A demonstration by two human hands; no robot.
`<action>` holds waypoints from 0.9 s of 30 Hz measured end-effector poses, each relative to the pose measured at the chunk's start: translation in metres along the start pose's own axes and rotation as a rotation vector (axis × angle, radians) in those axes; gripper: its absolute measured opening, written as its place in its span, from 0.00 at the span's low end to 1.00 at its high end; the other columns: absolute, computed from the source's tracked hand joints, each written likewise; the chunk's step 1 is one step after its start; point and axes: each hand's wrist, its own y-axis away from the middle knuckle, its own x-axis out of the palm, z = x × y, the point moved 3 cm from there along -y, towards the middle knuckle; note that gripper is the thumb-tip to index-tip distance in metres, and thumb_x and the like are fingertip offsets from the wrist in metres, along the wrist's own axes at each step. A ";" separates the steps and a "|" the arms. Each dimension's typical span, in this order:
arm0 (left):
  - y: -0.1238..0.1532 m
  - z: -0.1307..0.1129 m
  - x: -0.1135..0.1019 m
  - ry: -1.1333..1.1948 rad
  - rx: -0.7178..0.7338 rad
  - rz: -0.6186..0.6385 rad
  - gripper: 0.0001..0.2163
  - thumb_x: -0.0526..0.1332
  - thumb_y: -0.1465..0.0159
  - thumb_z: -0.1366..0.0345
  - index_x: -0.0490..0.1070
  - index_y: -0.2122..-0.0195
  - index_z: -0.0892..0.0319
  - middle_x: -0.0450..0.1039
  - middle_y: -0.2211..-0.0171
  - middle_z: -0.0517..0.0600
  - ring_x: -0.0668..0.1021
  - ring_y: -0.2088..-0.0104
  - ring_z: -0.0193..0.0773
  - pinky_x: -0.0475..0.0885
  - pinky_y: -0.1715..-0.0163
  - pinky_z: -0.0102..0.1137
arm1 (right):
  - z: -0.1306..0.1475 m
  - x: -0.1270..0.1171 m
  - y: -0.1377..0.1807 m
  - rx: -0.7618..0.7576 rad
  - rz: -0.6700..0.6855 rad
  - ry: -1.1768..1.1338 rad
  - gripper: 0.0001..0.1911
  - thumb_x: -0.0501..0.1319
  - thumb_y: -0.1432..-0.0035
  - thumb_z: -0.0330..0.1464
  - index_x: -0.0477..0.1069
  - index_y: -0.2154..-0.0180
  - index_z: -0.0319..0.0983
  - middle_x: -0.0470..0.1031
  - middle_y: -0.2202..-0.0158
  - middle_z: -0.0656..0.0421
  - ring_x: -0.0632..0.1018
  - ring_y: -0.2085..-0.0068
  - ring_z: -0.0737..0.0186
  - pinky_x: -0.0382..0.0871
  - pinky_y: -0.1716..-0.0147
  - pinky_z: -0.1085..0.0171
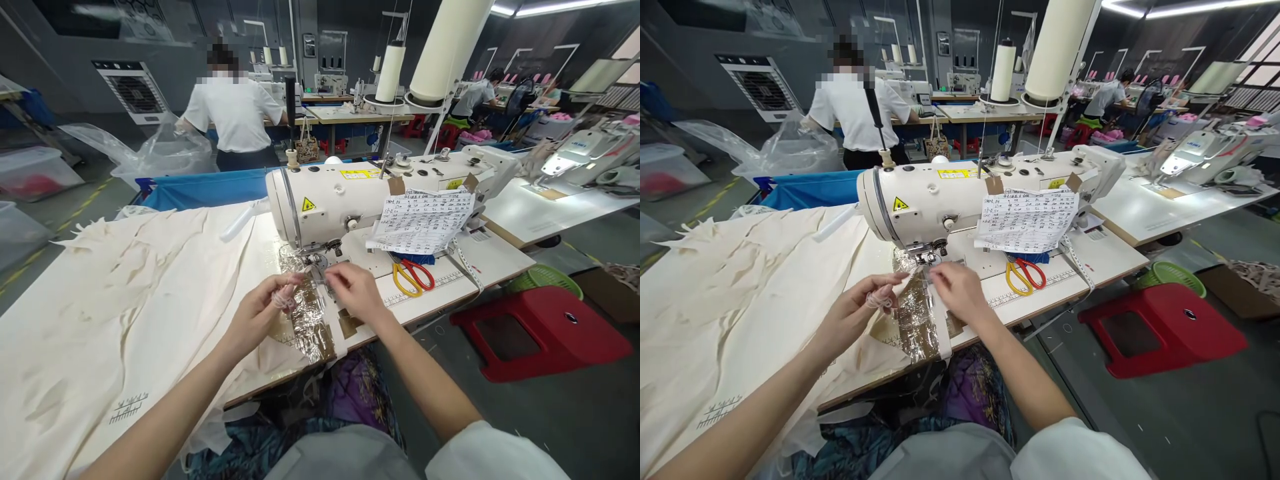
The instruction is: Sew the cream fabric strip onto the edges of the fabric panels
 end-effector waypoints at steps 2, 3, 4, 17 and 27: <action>0.001 -0.004 0.002 -0.024 0.103 0.053 0.21 0.58 0.32 0.51 0.68 0.42 0.55 0.71 0.43 0.58 0.78 0.55 0.43 0.76 0.54 0.37 | 0.026 0.004 0.007 -0.136 0.009 -0.099 0.10 0.57 0.30 0.29 0.78 0.60 0.39 0.83 0.64 0.58 0.81 0.63 0.62 0.76 0.62 0.65; 0.001 -0.005 0.004 -0.060 0.145 0.104 0.20 0.58 0.32 0.53 0.68 0.42 0.55 0.71 0.43 0.59 0.78 0.53 0.44 0.75 0.52 0.37 | 0.039 0.006 0.010 -0.202 -0.012 -0.147 0.11 0.56 0.30 0.30 0.77 0.61 0.39 0.83 0.64 0.57 0.81 0.62 0.61 0.76 0.60 0.64; 0.001 -0.005 0.006 -0.105 0.174 0.144 0.17 0.57 0.32 0.55 0.71 0.46 0.56 0.74 0.46 0.58 0.78 0.54 0.44 0.75 0.52 0.37 | 0.049 0.006 0.012 -0.265 -0.045 -0.193 0.11 0.56 0.29 0.30 0.77 0.60 0.38 0.83 0.64 0.56 0.81 0.60 0.61 0.76 0.58 0.63; -0.012 0.018 -0.079 -0.372 -0.079 -0.295 0.22 0.49 0.33 0.50 0.76 0.59 0.60 0.76 0.71 0.52 0.76 0.71 0.41 0.72 0.68 0.34 | -0.098 -0.079 0.071 0.432 0.045 0.494 0.20 0.54 0.36 0.34 0.73 0.52 0.24 0.76 0.55 0.30 0.76 0.52 0.30 0.70 0.56 0.40; -0.013 0.032 -0.098 -1.032 0.026 -0.075 0.14 0.47 0.35 0.62 0.69 0.73 0.58 0.74 0.68 0.58 0.77 0.65 0.49 0.69 0.70 0.36 | -0.102 -0.102 0.062 0.404 0.437 0.342 0.11 0.58 0.40 0.40 0.71 0.60 0.40 0.81 0.64 0.55 0.81 0.67 0.55 0.70 0.69 0.64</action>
